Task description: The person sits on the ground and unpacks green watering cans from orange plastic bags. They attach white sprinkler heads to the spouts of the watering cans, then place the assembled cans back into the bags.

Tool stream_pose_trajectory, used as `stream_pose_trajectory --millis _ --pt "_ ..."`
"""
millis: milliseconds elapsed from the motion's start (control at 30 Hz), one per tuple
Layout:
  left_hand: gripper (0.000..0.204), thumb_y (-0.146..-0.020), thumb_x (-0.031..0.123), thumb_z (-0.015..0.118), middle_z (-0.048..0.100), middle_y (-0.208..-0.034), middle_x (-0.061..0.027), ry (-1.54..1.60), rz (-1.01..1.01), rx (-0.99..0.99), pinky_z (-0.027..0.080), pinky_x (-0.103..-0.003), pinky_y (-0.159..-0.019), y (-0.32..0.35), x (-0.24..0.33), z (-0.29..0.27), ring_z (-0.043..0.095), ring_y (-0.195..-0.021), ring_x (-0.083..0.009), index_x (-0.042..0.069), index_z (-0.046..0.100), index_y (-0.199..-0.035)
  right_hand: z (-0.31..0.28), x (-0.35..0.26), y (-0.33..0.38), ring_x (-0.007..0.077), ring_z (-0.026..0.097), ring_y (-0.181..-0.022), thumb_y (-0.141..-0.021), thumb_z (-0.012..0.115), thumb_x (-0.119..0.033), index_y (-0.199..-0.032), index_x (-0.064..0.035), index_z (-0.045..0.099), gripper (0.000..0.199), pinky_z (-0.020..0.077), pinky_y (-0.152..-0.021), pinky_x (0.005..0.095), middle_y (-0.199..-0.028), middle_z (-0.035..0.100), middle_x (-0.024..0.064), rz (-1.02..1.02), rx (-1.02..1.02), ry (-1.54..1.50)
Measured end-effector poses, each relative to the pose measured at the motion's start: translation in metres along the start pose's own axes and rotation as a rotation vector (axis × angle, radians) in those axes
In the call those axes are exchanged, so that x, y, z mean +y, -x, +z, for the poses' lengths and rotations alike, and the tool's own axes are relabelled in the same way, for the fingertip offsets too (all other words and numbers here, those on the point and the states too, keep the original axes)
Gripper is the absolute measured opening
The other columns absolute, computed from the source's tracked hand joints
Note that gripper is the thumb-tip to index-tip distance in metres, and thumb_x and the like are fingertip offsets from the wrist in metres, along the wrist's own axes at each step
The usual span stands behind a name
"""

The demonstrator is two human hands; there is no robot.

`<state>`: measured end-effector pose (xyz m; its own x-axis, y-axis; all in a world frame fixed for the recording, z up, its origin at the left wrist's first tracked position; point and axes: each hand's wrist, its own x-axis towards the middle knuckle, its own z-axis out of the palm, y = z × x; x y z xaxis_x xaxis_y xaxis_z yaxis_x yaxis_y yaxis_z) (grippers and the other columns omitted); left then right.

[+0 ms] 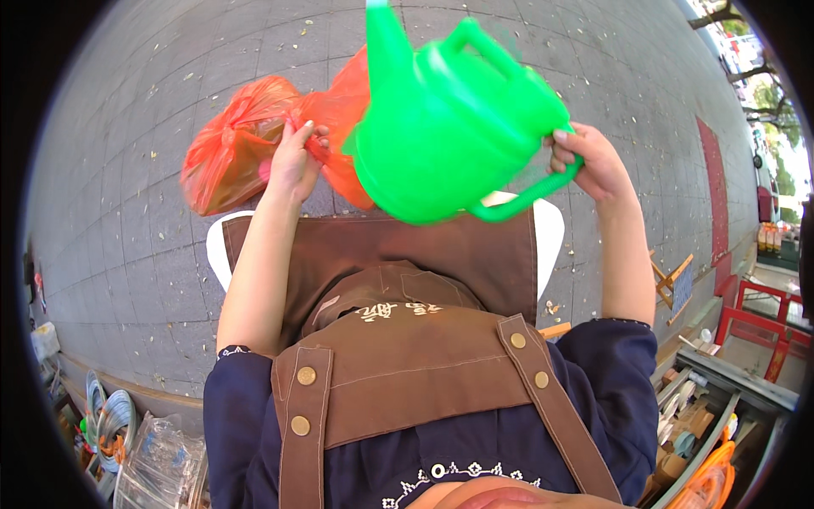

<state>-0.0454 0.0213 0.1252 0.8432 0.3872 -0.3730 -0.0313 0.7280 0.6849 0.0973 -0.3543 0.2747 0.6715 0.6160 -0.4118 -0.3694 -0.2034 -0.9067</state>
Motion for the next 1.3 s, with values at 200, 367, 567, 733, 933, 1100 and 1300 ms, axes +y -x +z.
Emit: stream_pose_trajectory --millis 200,367,567,733,933,1100,1300 --pt "0.025 -0.094 0.012 0.051 0.053 -0.086 -0.0009 -0.231 0.044 -0.152 0.044 -0.026 -0.068 -0.006 -0.009 0.001 0.05 -0.073 -0.0106 0.012 0.042 -0.117 0.007 -0.015 0.013 0.0132 0.047 -0.056 -0.09 0.058 -0.022 -0.089 0.0007 0.055 0.023 0.0447 -0.063 0.0332 -0.06 0.047 -0.0002 0.323 -0.028 0.039" --pt "0.035 -0.092 0.015 0.055 0.053 -0.086 0.0004 -0.387 0.014 -0.269 0.042 -0.024 -0.069 0.016 -0.03 0.015 0.051 -0.073 -0.009 0.011 0.042 -0.124 0.024 -0.028 -0.003 0.0172 0.049 -0.056 -0.091 0.055 -0.024 -0.088 0.0006 0.055 0.025 0.0453 -0.065 0.0368 -0.059 0.048 0.003 0.356 0.141 0.008" --pt "0.04 -0.092 0.012 0.052 0.054 -0.082 -0.001 -0.21 -0.128 -0.196 0.042 -0.025 -0.068 0.043 -0.03 0.003 0.049 -0.069 -0.0099 0.008 0.037 -0.13 0.035 -0.007 -0.014 0.0168 0.051 -0.068 -0.092 0.056 -0.02 -0.097 0.0 0.055 0.021 0.0452 -0.075 0.0361 -0.067 0.05 0.0011 -0.027 0.153 -0.128" --pt "0.029 -0.096 0.017 0.046 0.056 -0.081 -0.0031 0.102 -0.252 -0.156 0.043 -0.026 -0.066 0.033 -0.031 -0.018 0.05 -0.071 -0.0113 0.004 0.047 -0.122 0.083 0.038 -0.057 0.0253 0.053 -0.11 -0.09 0.057 -0.009 -0.112 -0.0074 0.05 0.024 0.0373 -0.098 0.0557 -0.1 0.058 0.0054 -0.003 0.066 -0.21" --pt "0.028 -0.095 0.011 0.047 0.056 -0.095 -0.0064 0.102 0.152 0.157 0.046 -0.03 -0.073 0.01 -0.021 -0.018 0.052 -0.083 -0.0133 0.005 0.044 -0.122 0.071 0.086 -0.111 0.023 0.054 -0.108 -0.089 0.059 -0.008 -0.114 -0.0083 0.051 0.027 0.0409 -0.094 0.0525 -0.107 0.057 0.0046 -0.003 0.018 -0.11" --pt "0.036 -0.09 0.003 0.047 0.056 -0.098 -0.0068 -0.26 0.317 0.261 0.046 -0.029 -0.066 -0.014 -0.022 -0.024 0.051 -0.073 -0.0123 0.006 0.035 -0.124 0.008 0.107 -0.118 0.015 0.054 -0.102 -0.086 0.061 -0.011 -0.12 -0.0079 0.052 0.035 0.043 -0.088 0.0365 -0.111 0.058 0.0018 0.057 0.04 0.309" --pt "0.033 -0.092 0.009 0.046 0.058 -0.102 -0.0085 0.045 0.09 0.141 0.041 -0.023 -0.053 -0.029 -0.004 -0.023 0.043 -0.054 -0.0093 0.012 0.037 -0.124 -0.091 0.064 -0.101 0.0156 0.055 -0.101 -0.08 0.059 -0.003 -0.115 -0.0043 0.058 0.035 0.0421 -0.091 0.0322 -0.107 0.064 0.0057 0.03 -0.039 0.866"
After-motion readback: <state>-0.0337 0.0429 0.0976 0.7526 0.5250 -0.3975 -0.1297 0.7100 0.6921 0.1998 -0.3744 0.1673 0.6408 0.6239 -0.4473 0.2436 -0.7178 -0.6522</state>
